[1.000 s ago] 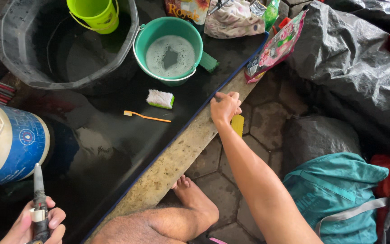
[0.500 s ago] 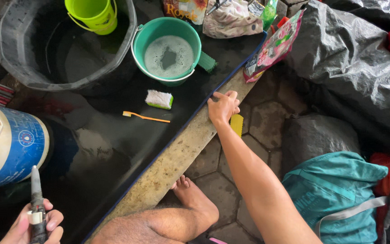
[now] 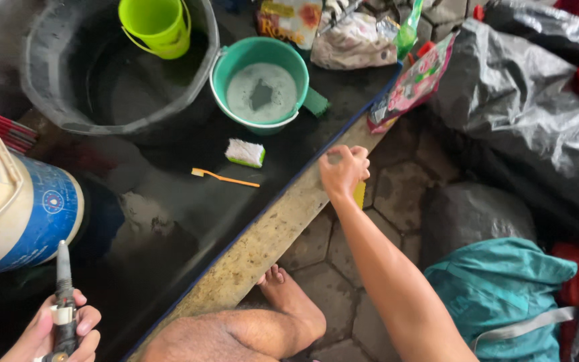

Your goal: The person prepares a fishing rod by hand, attaching a small white component to the rod section using tape.

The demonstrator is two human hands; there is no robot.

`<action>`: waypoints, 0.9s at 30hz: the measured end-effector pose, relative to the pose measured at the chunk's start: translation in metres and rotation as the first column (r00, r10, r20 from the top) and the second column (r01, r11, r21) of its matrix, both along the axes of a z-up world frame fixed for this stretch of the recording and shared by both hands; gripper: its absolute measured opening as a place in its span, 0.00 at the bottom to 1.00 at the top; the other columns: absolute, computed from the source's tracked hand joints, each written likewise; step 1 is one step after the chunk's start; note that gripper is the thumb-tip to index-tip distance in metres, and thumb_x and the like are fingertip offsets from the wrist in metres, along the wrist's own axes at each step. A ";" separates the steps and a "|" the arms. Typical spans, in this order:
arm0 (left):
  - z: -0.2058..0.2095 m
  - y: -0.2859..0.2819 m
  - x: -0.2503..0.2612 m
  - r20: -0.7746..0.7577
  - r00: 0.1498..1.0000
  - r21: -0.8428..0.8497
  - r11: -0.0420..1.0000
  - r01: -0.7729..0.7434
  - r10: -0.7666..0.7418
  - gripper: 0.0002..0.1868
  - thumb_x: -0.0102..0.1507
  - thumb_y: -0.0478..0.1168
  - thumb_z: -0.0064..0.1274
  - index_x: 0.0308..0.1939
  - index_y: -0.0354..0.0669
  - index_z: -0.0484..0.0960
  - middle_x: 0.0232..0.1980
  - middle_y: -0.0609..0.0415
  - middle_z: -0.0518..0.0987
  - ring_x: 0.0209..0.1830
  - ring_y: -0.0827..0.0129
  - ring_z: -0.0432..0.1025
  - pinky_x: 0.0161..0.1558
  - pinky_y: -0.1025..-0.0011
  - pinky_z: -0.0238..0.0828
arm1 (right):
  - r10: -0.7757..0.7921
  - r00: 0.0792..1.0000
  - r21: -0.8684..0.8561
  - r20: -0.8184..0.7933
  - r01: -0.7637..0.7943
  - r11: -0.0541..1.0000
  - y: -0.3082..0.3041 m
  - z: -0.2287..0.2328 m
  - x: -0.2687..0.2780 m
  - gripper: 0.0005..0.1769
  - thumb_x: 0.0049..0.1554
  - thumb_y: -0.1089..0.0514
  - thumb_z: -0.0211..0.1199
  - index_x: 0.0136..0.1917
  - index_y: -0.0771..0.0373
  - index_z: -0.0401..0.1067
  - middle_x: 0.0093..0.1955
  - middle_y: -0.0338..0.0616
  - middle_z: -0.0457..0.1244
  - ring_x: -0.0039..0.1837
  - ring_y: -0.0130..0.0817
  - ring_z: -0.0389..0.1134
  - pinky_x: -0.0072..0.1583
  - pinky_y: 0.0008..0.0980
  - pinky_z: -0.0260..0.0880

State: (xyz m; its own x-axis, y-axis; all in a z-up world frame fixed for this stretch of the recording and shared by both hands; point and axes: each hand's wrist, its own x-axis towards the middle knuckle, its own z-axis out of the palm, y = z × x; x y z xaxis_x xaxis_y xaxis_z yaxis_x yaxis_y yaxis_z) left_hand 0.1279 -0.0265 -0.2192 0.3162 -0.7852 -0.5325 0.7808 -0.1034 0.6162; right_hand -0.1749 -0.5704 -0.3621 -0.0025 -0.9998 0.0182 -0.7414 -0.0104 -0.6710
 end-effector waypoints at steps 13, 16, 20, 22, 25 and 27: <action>0.114 -0.055 -0.072 0.076 0.992 -0.239 0.967 -0.084 0.105 0.18 0.76 0.49 0.48 0.57 0.36 0.72 0.37 0.51 0.66 0.19 0.72 0.58 0.13 0.77 0.48 | 0.621 0.394 -0.277 0.678 -0.645 0.712 0.141 0.276 0.074 0.09 0.52 0.68 0.69 0.41 0.57 0.71 0.39 0.35 0.71 0.40 0.19 0.69 0.47 0.20 0.72; 0.138 -0.047 -0.082 0.127 0.979 -0.278 0.953 -0.122 0.162 0.20 0.73 0.50 0.48 0.57 0.36 0.72 0.36 0.51 0.67 0.18 0.73 0.57 0.12 0.77 0.46 | 0.673 0.371 -0.127 0.640 -0.813 0.568 0.206 0.337 0.091 0.08 0.54 0.64 0.72 0.43 0.54 0.75 0.39 0.28 0.68 0.39 0.15 0.69 0.44 0.17 0.69; 0.158 -0.026 -0.089 0.160 0.943 -0.335 0.915 -0.225 0.291 0.20 0.74 0.48 0.46 0.61 0.36 0.71 0.36 0.49 0.65 0.20 0.70 0.59 0.13 0.75 0.52 | 0.720 0.113 -0.215 0.684 -0.913 0.347 0.285 0.370 0.125 0.07 0.52 0.67 0.73 0.44 0.60 0.79 0.37 0.40 0.70 0.39 0.25 0.76 0.47 0.24 0.79; 0.165 -0.017 -0.091 0.153 0.942 -0.351 0.908 -0.229 0.297 0.20 0.75 0.48 0.44 0.65 0.38 0.70 0.36 0.48 0.67 0.20 0.68 0.61 0.14 0.75 0.54 | 0.799 0.091 -0.170 0.594 -0.957 0.235 0.317 0.390 0.131 0.11 0.54 0.68 0.73 0.52 0.64 0.82 0.41 0.46 0.73 0.41 0.31 0.79 0.49 0.30 0.82; 0.179 0.001 -0.090 0.170 0.925 -0.317 0.908 -0.275 0.340 0.19 0.73 0.52 0.47 0.60 0.43 0.72 0.35 0.49 0.67 0.20 0.68 0.61 0.13 0.77 0.54 | 0.797 0.050 -0.134 0.603 -0.978 0.162 0.355 0.399 0.147 0.15 0.53 0.68 0.71 0.55 0.66 0.81 0.44 0.49 0.73 0.44 0.31 0.79 0.52 0.34 0.82; 0.186 0.015 -0.092 0.175 0.916 -0.317 0.901 -0.296 0.362 0.20 0.72 0.54 0.48 0.60 0.45 0.73 0.35 0.50 0.66 0.19 0.69 0.60 0.13 0.77 0.54 | 0.768 0.036 -0.128 0.640 -0.980 0.152 0.366 0.387 0.150 0.14 0.56 0.65 0.68 0.56 0.66 0.82 0.42 0.49 0.73 0.43 0.30 0.78 0.51 0.33 0.81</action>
State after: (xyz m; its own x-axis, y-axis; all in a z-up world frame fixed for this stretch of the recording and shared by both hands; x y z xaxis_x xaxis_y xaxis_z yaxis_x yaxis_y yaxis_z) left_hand 0.0354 -0.0120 -0.0329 0.6666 -0.7203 -0.1917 0.5777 0.3367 0.7435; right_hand -0.0251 -0.2047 0.0248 0.9762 -0.1654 0.1404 0.1152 -0.1534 -0.9814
